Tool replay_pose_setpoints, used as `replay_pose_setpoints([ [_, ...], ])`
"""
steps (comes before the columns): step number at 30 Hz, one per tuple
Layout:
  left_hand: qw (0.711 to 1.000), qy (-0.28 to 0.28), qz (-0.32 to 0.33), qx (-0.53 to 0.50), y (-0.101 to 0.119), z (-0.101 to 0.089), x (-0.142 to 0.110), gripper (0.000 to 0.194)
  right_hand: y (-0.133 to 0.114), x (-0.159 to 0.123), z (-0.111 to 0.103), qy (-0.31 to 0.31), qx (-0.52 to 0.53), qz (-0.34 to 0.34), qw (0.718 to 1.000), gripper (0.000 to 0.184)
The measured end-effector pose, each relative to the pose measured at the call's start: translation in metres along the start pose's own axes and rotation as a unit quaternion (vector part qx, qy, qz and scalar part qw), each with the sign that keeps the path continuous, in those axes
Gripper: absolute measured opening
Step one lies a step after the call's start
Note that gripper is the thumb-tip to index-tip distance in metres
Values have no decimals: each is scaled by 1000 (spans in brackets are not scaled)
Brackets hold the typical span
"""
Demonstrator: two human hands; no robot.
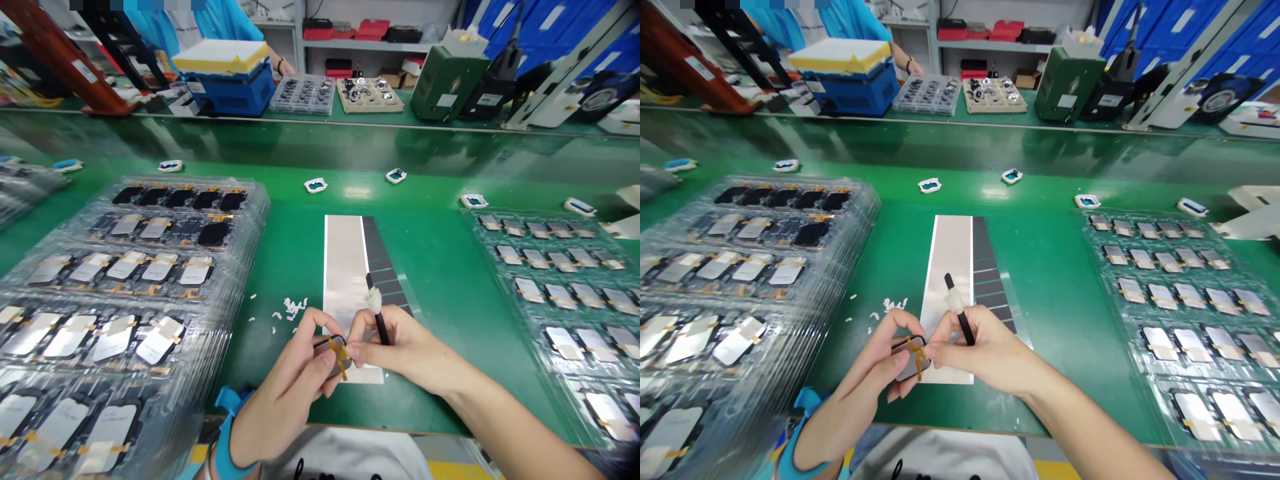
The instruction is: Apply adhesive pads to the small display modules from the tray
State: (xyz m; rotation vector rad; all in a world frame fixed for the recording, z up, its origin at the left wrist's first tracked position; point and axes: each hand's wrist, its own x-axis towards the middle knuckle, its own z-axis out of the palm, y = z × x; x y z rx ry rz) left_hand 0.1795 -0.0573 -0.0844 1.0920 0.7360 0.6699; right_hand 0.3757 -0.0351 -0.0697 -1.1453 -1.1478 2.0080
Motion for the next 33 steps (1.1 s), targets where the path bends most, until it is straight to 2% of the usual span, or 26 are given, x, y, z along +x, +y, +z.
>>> replay_pose_setpoints([
  [6, 1000, 5, 0, -12, -3, 0, -1, 27, -1, 0, -1, -21, 26, -9, 999, 33],
  [12, 1000, -3, 16, -10, -5, -2, -2, 9, -1, 0, -1, -26, 31, -22, 999, 34],
  [20, 997, 7, 34, 69, -1, 1, -2, 27, 2, 0, 0, -27, 5, -36, 999, 32],
  [29, 999, 8, 24, 35, -7, -2, -3, 11, 5, -2, 0, -11, -24, -24, 999, 35],
  [33, 999, 11, 12, 30, -9, -2, -3, 15, 8, -3, 0, 2, -51, -17, 999, 32],
])
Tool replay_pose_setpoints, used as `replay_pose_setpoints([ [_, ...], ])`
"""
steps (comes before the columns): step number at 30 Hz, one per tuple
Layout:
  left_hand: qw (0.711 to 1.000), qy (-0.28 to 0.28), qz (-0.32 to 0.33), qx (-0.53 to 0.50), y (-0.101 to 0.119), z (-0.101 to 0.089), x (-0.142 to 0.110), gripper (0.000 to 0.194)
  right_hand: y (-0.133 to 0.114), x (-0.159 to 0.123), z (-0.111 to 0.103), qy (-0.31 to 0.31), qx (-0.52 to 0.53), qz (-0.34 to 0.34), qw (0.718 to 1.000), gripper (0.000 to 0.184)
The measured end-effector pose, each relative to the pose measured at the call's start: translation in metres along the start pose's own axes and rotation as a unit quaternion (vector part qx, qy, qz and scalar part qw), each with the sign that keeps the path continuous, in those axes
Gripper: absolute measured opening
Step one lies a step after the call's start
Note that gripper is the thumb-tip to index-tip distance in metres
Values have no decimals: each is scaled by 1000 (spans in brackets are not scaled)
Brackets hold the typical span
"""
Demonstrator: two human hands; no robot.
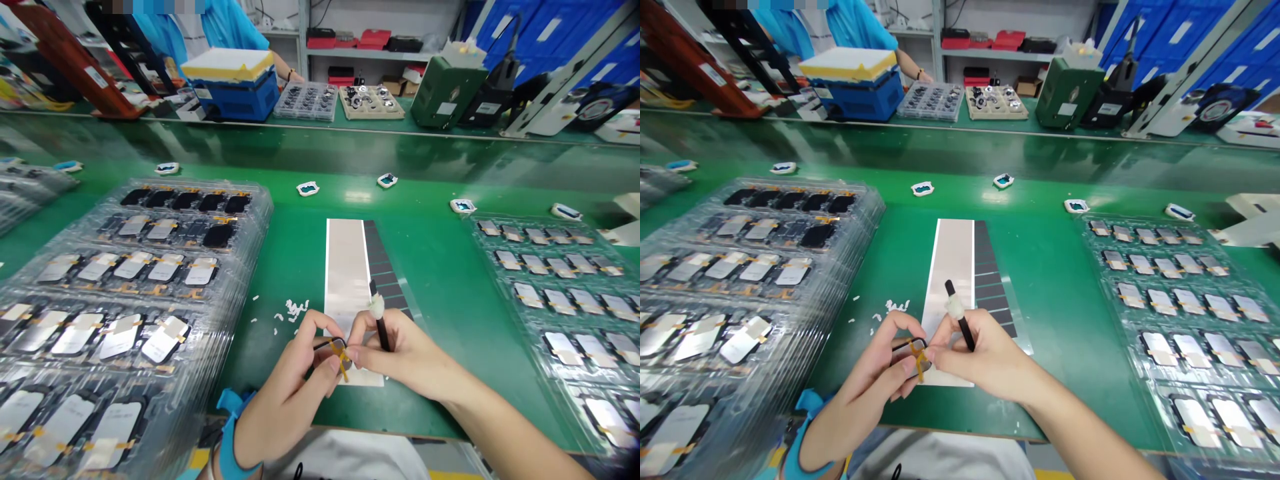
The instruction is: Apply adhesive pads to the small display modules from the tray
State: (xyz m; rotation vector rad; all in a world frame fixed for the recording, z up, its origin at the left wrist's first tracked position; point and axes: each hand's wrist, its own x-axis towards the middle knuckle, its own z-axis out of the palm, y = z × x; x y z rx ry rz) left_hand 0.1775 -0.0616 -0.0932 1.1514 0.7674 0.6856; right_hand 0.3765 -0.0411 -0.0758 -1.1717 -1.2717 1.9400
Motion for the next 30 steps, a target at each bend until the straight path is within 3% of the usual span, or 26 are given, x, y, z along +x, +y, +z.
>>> replay_pose_setpoints([
  [9, 999, 15, 9, 42, 2, 1, 1, 11, 0, 1, 6, 48, -25, -10, 998, 33],
  [18, 998, 23, 30, 40, 10, 6, 8, 9, -6, 1, 13, 80, -56, -53, 994, 16],
  [30, 1000, -5, -16, -22, -1, 2, 4, 13, -9, -2, 14, 80, -65, -68, 992, 16],
])
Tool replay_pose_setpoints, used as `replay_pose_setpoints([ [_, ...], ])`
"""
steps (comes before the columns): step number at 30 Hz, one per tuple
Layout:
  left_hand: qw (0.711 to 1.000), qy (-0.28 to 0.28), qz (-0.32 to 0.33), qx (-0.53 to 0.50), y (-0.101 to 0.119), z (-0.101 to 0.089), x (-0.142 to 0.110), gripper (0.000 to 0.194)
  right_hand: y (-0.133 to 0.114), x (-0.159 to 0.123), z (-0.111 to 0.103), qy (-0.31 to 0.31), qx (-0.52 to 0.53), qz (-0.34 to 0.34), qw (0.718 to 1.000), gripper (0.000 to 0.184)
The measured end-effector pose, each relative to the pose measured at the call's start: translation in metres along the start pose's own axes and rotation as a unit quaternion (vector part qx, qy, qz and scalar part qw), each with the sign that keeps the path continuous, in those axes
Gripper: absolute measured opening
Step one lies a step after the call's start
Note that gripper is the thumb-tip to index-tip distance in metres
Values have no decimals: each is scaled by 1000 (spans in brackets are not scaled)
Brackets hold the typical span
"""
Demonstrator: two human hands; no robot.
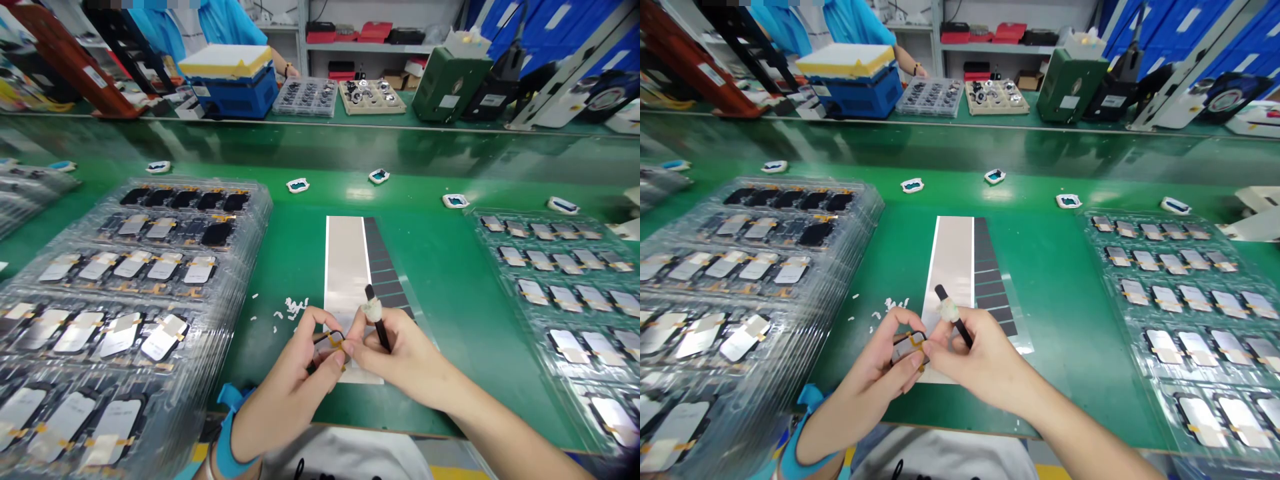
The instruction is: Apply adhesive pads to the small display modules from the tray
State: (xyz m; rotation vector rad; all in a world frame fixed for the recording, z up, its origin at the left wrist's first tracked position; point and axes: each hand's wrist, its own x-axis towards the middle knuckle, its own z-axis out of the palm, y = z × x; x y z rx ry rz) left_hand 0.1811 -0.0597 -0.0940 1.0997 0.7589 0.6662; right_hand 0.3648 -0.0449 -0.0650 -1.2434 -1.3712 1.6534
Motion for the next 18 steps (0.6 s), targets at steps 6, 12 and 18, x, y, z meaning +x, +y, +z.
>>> replay_pose_setpoints([
  [6, 1000, 2, -7, -2, 3, 1, 1, 15, 0, 1, -1, -1, 2, 0, 1000, 16],
  [12, 1000, 8, -10, 9, 5, 0, 2, 15, 2, 1, 0, -5, 7, -4, 1000, 18],
  [18, 998, 25, 3, 62, 4, 1, 1, 14, 2, -5, -10, 61, -25, -38, 997, 25],
])
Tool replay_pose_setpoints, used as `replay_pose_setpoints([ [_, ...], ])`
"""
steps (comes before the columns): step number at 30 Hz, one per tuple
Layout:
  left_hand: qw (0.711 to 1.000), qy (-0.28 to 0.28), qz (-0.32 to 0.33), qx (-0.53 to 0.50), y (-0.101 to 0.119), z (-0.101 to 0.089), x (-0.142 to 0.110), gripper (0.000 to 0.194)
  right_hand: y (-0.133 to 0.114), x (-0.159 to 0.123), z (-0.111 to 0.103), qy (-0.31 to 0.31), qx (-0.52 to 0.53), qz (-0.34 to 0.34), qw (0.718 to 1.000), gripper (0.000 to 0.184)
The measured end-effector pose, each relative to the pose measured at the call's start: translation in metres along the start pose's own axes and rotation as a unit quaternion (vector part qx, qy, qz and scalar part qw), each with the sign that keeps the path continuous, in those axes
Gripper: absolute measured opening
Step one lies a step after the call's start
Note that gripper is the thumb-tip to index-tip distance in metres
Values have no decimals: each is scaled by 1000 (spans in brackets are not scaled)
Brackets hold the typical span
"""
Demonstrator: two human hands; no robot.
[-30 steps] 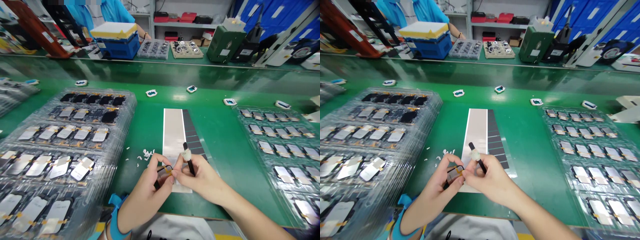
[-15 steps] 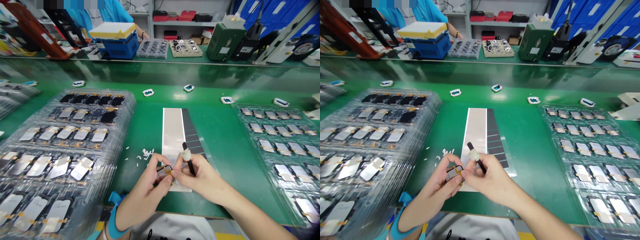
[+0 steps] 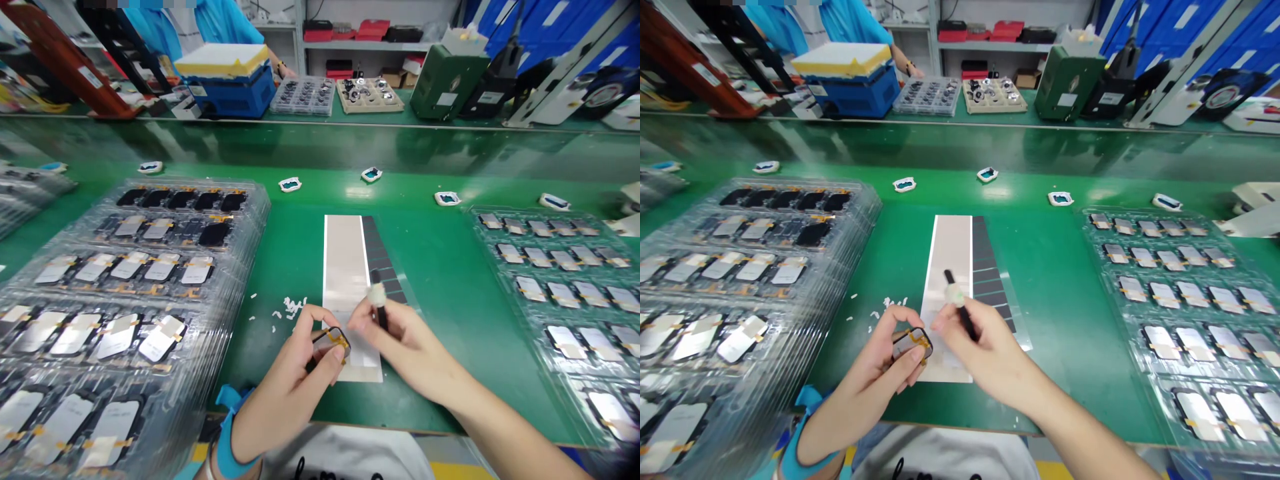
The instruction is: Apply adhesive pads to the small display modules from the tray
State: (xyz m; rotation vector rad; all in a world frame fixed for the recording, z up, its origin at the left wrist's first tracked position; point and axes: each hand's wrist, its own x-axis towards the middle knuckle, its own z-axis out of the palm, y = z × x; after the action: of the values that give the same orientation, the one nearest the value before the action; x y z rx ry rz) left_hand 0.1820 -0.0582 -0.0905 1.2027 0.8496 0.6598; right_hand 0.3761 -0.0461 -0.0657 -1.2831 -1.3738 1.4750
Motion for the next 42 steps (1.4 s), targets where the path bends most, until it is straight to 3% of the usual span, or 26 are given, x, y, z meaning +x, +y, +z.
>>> replay_pose_setpoints([
  [4, 995, 40, 24, 90, -1, 1, 2, 10, 0, -18, -10, 115, -62, -115, 985, 38],
  [8, 979, 74, 35, 185, -1, 1, 4, 6, 16, -39, 1, 135, -123, -174, 968, 31],
  [14, 946, 80, 61, 308, 4, 3, 6, 3, 42, -52, 29, 181, -120, -122, 968, 8],
  [24, 922, 89, 78, 370, 7, 4, 8, 3, 47, -48, 38, 236, -38, -90, 967, 3],
  [28, 925, 94, 74, 360, 7, 4, 8, 5, 46, -51, 38, 244, 18, -101, 964, 4],
  [34, 937, 140, 61, 313, 4, 2, 7, 5, 47, -47, 31, 342, 122, -89, 927, 10],
  [42, 993, 108, 45, 24, 11, 6, 7, 11, 31, -34, 40, 365, 171, -157, 902, 9],
])
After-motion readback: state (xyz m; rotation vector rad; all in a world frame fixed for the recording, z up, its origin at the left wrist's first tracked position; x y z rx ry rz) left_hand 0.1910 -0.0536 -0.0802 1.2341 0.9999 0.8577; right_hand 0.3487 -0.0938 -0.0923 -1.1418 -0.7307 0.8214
